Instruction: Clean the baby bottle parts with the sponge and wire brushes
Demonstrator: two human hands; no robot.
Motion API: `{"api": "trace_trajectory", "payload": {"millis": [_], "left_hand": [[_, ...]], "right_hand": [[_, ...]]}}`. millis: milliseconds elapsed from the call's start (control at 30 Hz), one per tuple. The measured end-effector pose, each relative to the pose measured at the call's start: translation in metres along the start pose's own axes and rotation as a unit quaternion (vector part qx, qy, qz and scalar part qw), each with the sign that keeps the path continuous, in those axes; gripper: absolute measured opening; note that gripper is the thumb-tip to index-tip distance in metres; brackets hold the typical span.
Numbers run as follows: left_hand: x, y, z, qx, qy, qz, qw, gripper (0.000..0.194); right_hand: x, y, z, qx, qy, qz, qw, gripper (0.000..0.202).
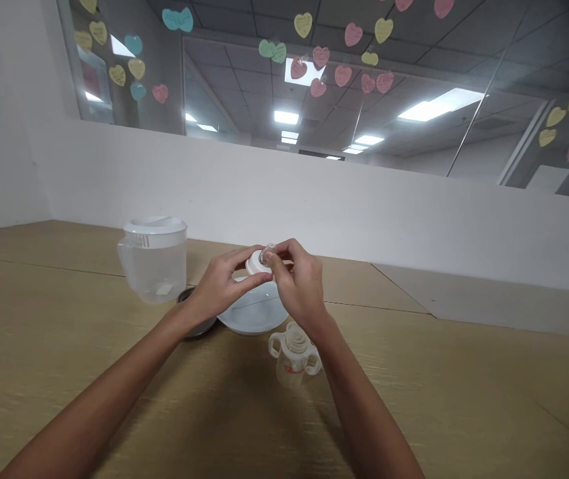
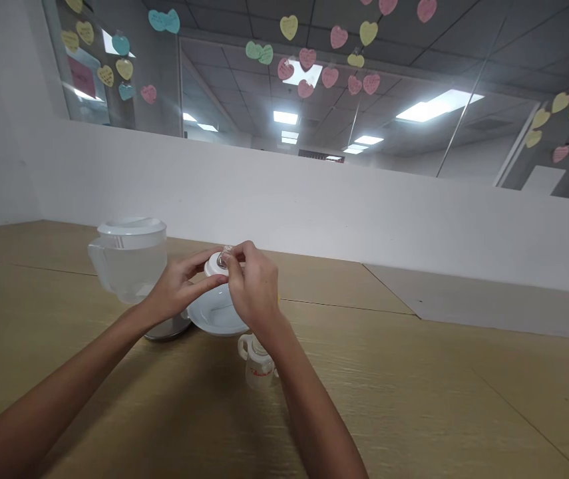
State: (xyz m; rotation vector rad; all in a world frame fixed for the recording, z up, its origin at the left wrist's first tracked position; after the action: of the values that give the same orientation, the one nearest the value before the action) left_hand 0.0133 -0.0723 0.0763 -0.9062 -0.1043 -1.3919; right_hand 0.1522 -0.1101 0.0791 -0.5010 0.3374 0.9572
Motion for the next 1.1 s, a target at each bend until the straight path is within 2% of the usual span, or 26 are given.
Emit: {"api": "trace_trajectory", "payload": {"millis": [533,833,1000,1100], "left_hand": [[-0.004,0.004,0.0,0.012,0.054,0.06,0.997,0.043],[-0.002,0.003,-0.002,0.003,0.028,0.052,0.998,0.046],[-0.009,0.004,-0.001,0.032,0.016,-0.006,0.999,0.048],[-0.015,0.005,0.001,0.037,-0.009,-0.074,0.997,0.048]], "right_hand": [[0.005,-0.006,0.006,0.01,0.03,0.064,0.997,0.008],[0.007,-0.008,0.008,0.0,0.05,0.089,0.995,0.008],[0.005,-0.006,0.007,-0.014,0.044,0.104,0.994,0.01],[0.001,-0.003,0.005,-0.009,0.013,0.056,0.998,0.009]]}}
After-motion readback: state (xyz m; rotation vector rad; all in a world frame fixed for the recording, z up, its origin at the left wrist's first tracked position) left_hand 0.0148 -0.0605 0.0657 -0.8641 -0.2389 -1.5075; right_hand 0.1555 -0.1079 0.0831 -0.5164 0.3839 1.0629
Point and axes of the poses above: each hand's wrist, its own z-axis towards the middle knuckle, its own y-axis out of the palm, x = y × z, the point moved 1 cm from there along z, towards the middle knuckle, and after that the axes turned 5 degrees about -y, right-handed, at the moved point
